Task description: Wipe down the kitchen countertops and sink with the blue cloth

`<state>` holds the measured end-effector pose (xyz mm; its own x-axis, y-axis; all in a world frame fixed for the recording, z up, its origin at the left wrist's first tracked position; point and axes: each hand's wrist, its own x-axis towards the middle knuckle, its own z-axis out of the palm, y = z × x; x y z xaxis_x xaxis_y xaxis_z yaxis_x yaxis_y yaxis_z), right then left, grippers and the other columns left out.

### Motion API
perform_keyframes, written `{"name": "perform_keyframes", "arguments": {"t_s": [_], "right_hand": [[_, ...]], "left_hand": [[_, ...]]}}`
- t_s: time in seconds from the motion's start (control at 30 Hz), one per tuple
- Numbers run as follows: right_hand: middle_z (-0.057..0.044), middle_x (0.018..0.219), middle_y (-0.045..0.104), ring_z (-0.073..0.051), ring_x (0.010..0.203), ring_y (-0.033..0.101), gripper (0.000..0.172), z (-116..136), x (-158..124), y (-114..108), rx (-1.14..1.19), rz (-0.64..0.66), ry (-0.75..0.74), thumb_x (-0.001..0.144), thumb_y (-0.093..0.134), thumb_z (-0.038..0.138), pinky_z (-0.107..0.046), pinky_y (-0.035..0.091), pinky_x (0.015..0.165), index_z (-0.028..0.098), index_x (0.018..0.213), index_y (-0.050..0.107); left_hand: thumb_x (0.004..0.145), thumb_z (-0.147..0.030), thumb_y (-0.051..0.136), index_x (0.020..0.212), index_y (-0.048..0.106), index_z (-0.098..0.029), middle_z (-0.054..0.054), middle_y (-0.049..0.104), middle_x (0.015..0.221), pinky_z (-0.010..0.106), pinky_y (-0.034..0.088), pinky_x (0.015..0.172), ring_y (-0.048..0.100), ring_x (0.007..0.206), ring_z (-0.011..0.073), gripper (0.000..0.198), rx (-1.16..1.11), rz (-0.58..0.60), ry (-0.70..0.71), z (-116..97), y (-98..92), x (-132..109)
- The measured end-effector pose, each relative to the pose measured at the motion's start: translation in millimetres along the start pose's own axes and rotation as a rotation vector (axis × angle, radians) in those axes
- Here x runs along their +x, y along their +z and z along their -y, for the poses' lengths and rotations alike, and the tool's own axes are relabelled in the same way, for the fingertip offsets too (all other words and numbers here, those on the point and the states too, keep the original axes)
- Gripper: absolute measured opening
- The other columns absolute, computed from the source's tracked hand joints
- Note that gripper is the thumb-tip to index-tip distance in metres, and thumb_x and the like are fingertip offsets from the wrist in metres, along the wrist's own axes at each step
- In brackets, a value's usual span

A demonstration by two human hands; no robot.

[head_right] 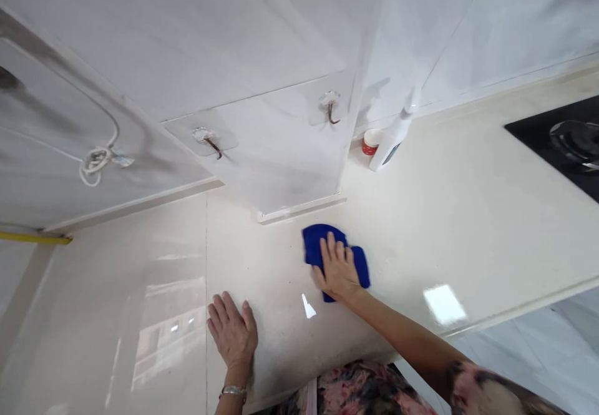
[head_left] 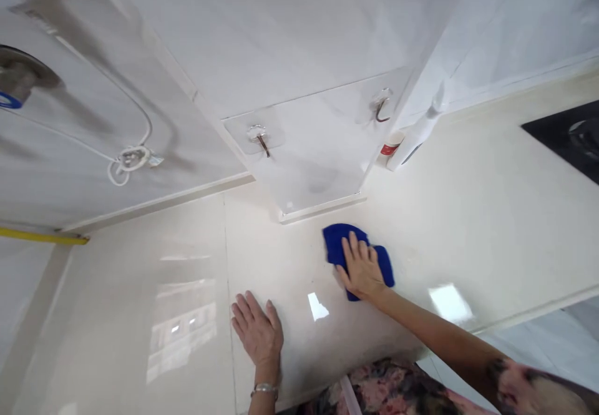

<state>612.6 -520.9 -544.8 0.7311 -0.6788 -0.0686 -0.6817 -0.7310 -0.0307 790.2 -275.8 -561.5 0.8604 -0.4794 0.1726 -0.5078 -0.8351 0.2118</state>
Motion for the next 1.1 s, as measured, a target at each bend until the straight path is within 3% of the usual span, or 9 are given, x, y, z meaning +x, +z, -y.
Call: {"name": "perform_keyframes", "arguments": {"t_s": [0.13,0.27,0.43,0.57,0.67,0.73,0.83,0.93,1.1], "right_hand": [[-0.026,0.171,0.013,-0.046,0.143,0.035,0.078,80,66,-4,0.181,0.03,-0.281,0.101,0.047,0.043,-0.061,0.032,0.114,0.003,0.164,0.025],[-0.026,0.171,0.011,-0.047,0.147,0.031,0.083,155,111,-2,0.325,0.013,-0.492,0.098,0.053,0.045,-0.062,0.029,0.118,0.0,0.163,0.026],[-0.017,0.173,0.013,-0.042,0.157,0.017,0.075,215,168,-5,0.397,0.026,-0.723,0.1,0.052,0.043,-0.06,0.011,0.129,0.009,0.164,0.03],[-0.024,0.172,0.004,-0.047,0.158,0.004,0.079,228,238,-15,0.398,0.043,-0.41,0.101,0.053,0.041,-0.065,-0.001,0.128,0.002,0.164,0.026],[-0.03,0.17,-0.004,-0.052,0.156,0.007,0.083,233,280,-19,0.411,0.011,-0.128,0.101,0.053,0.036,-0.071,-0.003,0.124,-0.004,0.164,0.018],[-0.031,0.169,-0.007,-0.055,0.155,0.007,0.084,237,297,-19,0.428,-0.029,-0.042,0.1,0.054,0.034,-0.076,-0.003,0.121,-0.005,0.164,0.015],[-0.032,0.169,-0.009,-0.059,0.153,-0.002,0.088,245,304,-15,0.489,-0.073,-0.002,0.096,0.055,0.032,-0.084,-0.006,0.114,-0.008,0.162,0.014],[-0.031,0.169,-0.004,-0.057,0.154,-0.009,0.087,250,290,-12,0.534,-0.1,-0.067,0.096,0.05,0.036,-0.087,-0.011,0.111,-0.009,0.161,0.015],[-0.024,0.172,0.003,-0.051,0.157,-0.003,0.082,255,213,-10,0.377,0.015,-0.461,0.101,0.052,0.046,-0.071,-0.003,0.125,0.003,0.164,0.024]], "left_hand": [[0.104,-0.043,0.039,0.158,0.035,-0.002,0.031,0.038,0.162,0.065,0.029,0.126,0.025,0.158,0.0431,0.068,0.018,-0.024,0.024,1,1.1,-1],[0.103,-0.043,0.041,0.159,0.032,-0.005,0.029,0.036,0.164,0.066,0.029,0.126,0.024,0.158,0.0417,0.068,-0.002,-0.033,0.018,4,1.6,-4],[0.102,-0.042,0.043,0.162,0.029,-0.012,0.024,0.034,0.167,0.065,0.03,0.125,0.024,0.159,0.0394,0.068,-0.021,-0.027,0.002,9,2.8,-7],[0.102,-0.041,0.044,0.164,0.023,-0.016,0.021,0.032,0.169,0.067,0.034,0.123,0.024,0.159,0.039,0.07,-0.013,-0.02,-0.003,15,7.6,-10],[0.101,-0.042,0.044,0.165,0.019,-0.02,0.019,0.031,0.17,0.068,0.032,0.124,0.021,0.16,0.0374,0.072,-0.026,-0.021,-0.018,19,12.1,-13],[0.101,-0.042,0.044,0.165,0.019,-0.021,0.017,0.031,0.17,0.068,0.03,0.125,0.02,0.161,0.036,0.072,-0.04,-0.027,-0.032,19,13.3,-14],[0.101,-0.042,0.045,0.165,0.022,-0.021,0.016,0.032,0.17,0.067,0.029,0.126,0.019,0.161,0.0348,0.071,-0.069,-0.012,-0.052,15,10.8,-13],[0.1,-0.044,0.044,0.163,0.028,-0.017,0.017,0.033,0.169,0.065,0.028,0.127,0.02,0.161,0.0346,0.069,-0.1,0.02,-0.075,12,6.4,-10],[0.102,-0.043,0.039,0.158,0.038,-0.01,0.021,0.037,0.166,0.063,0.025,0.129,0.023,0.16,0.0351,0.065,-0.096,-0.018,-0.088,9,4.7,-5]]}}
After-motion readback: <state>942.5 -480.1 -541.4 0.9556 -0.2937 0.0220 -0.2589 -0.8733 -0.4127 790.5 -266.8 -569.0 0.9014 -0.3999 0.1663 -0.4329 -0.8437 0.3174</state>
